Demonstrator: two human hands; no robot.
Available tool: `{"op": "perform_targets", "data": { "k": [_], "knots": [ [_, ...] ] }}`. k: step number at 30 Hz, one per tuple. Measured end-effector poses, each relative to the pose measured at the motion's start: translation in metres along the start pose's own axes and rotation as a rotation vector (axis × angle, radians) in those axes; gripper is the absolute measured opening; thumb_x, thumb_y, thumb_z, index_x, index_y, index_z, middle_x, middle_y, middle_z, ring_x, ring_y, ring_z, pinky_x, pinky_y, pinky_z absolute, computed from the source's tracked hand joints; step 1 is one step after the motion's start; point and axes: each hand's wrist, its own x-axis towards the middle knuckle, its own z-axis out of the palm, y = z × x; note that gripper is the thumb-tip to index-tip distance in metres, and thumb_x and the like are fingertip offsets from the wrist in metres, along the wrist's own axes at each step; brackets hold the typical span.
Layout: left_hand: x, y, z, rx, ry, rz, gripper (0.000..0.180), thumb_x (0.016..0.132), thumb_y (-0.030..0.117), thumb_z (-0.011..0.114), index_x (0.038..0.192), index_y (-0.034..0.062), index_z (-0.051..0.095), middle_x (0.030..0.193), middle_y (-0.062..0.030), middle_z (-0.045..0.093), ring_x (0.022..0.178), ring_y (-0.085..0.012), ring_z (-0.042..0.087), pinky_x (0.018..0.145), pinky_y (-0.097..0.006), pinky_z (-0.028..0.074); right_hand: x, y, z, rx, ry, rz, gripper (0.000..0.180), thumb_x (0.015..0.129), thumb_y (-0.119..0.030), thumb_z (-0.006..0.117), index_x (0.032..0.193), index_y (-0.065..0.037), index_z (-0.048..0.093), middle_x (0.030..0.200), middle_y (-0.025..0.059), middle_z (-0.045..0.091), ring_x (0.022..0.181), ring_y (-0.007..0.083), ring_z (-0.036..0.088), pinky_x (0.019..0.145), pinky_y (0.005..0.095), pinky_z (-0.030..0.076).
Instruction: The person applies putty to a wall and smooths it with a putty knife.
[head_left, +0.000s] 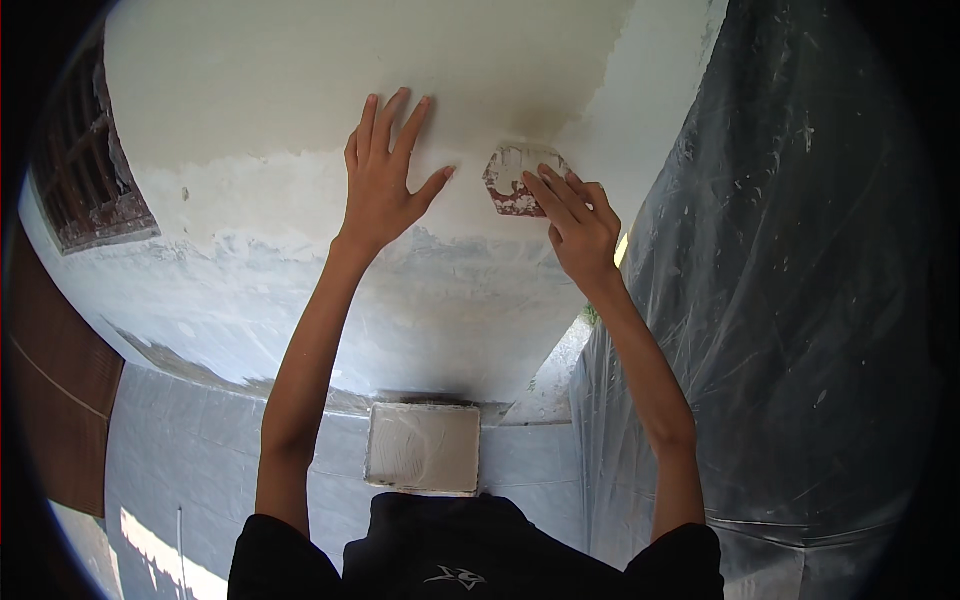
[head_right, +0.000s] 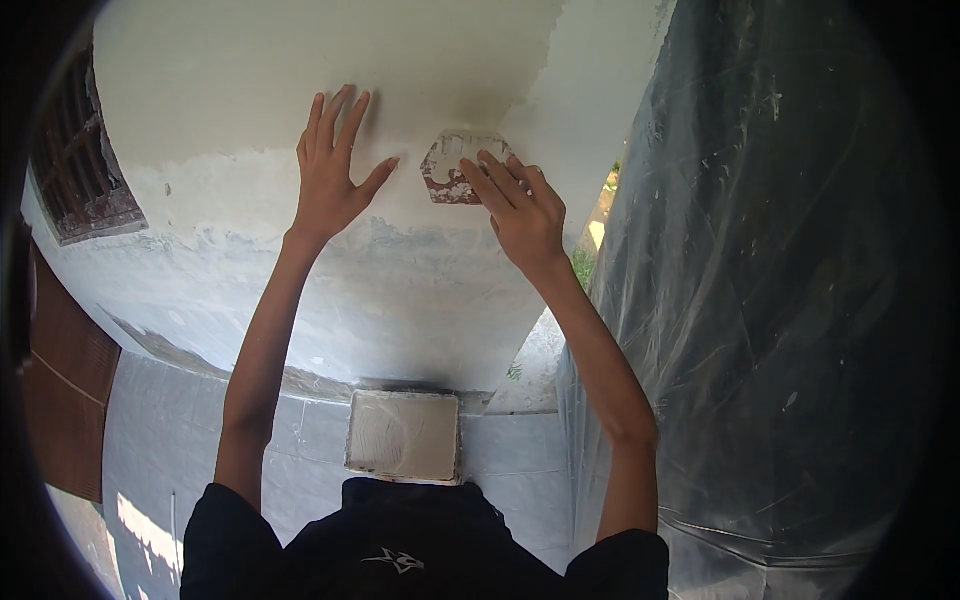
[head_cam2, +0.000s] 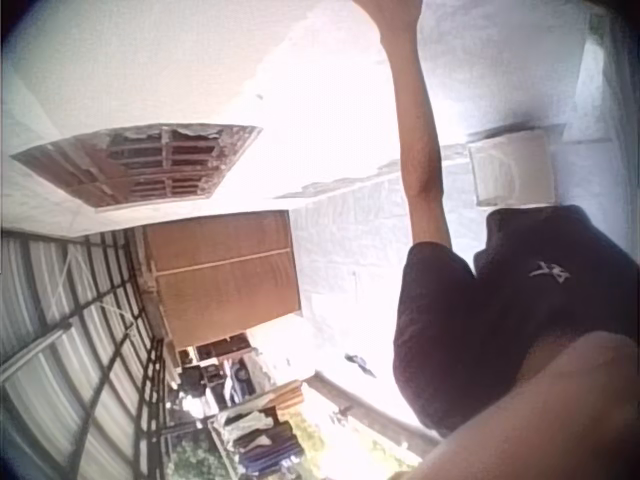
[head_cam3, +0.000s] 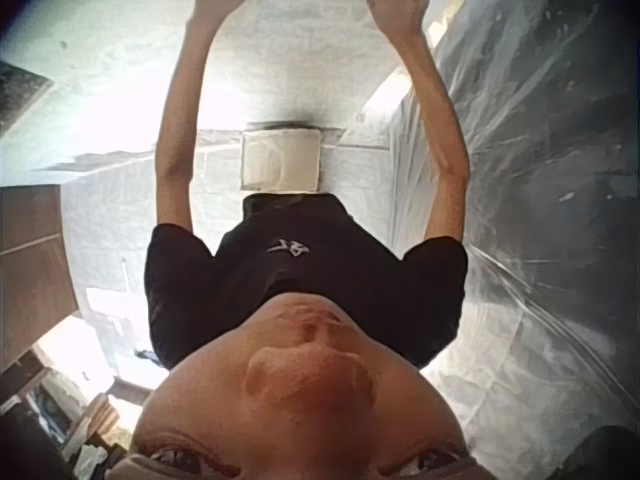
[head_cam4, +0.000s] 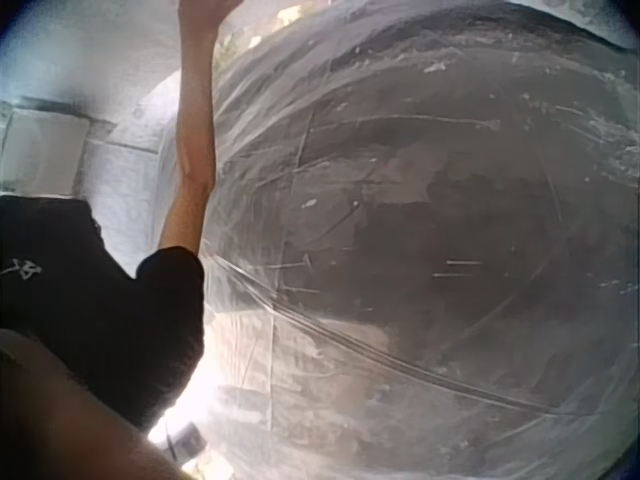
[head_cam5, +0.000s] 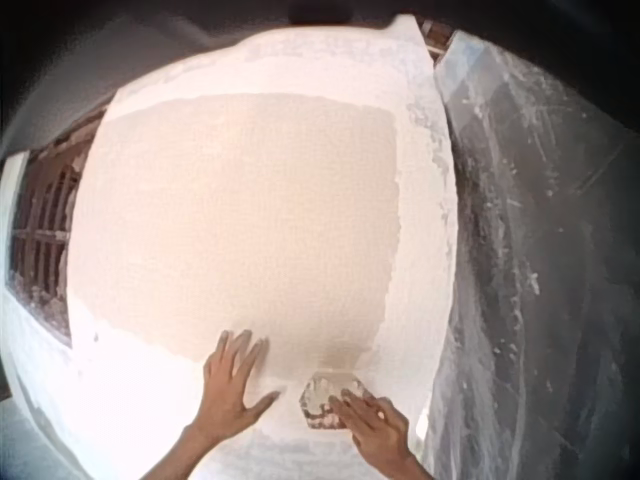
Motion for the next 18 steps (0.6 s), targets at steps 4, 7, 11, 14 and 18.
{"op": "perform_targets", "data": {
  "k": [4,7,11,14,18],
  "knots": [
    [0.007,-0.005,0.005,-0.013,0.028,0.001,0.073,0.088,0.036,0.071,0.151,0.0184,0.039,0.155,-0.0118,0.033,0.147,-0.0394,0.019,0.113,-0.053,0.021,0.029,0.007,0.004,-0.064,0.102,0.013,0.047,0.073,0.004,0.072,0.116,-0.015,0.072,0.112,0.004,0.072,0.081,0.0211,0.063,0.073,0.0279,0.059],
    [0.012,-0.008,0.007,-0.007,0.081,0.012,0.069,0.091,0.038,0.068,0.15,0.0188,0.04,0.155,-0.0116,0.034,0.147,-0.0386,0.019,0.113,-0.054,0.019,0.009,0.002,0.018,-0.125,0.11,0.029,0.044,0.074,0.004,0.071,0.113,-0.016,0.074,0.111,0.0028,0.073,0.079,0.0216,0.063,0.072,0.027,0.059],
    [0.021,-0.006,0.002,0.096,0.096,0.041,0.066,0.095,0.037,0.063,0.153,0.0189,0.035,0.158,-0.0101,0.028,0.149,-0.0373,0.015,0.115,-0.054,0.016,-0.014,-0.005,0.01,-0.005,0.015,0.018,0.045,0.073,0.002,0.072,0.114,-0.017,0.074,0.111,0.0025,0.073,0.08,0.0214,0.063,0.072,0.0271,0.059],
    [0.024,-0.009,-0.002,0.089,0.111,0.051,0.066,0.096,0.038,0.062,0.153,0.0194,0.036,0.158,-0.0099,0.028,0.149,-0.0367,0.014,0.115,-0.054,0.016,0.026,-0.002,0.002,-0.14,0.152,-0.006,0.049,0.069,0.003,0.072,0.114,-0.016,0.073,0.114,0.0025,0.072,0.083,0.0208,0.063,0.07,0.0282,0.059],
    [0.025,-0.004,0.001,0.07,0.123,0.055,0.065,0.096,0.039,0.061,0.153,0.0202,0.036,0.158,-0.0099,0.029,0.149,-0.0363,0.015,0.115,-0.054,0.017,0.01,0.005,0.02,-0.142,0.077,0.019,0.047,0.072,0.005,0.07,0.114,-0.016,0.073,0.115,0.0026,0.072,0.081,0.0209,0.062,0.067,0.0273,0.058]
  ]
}}
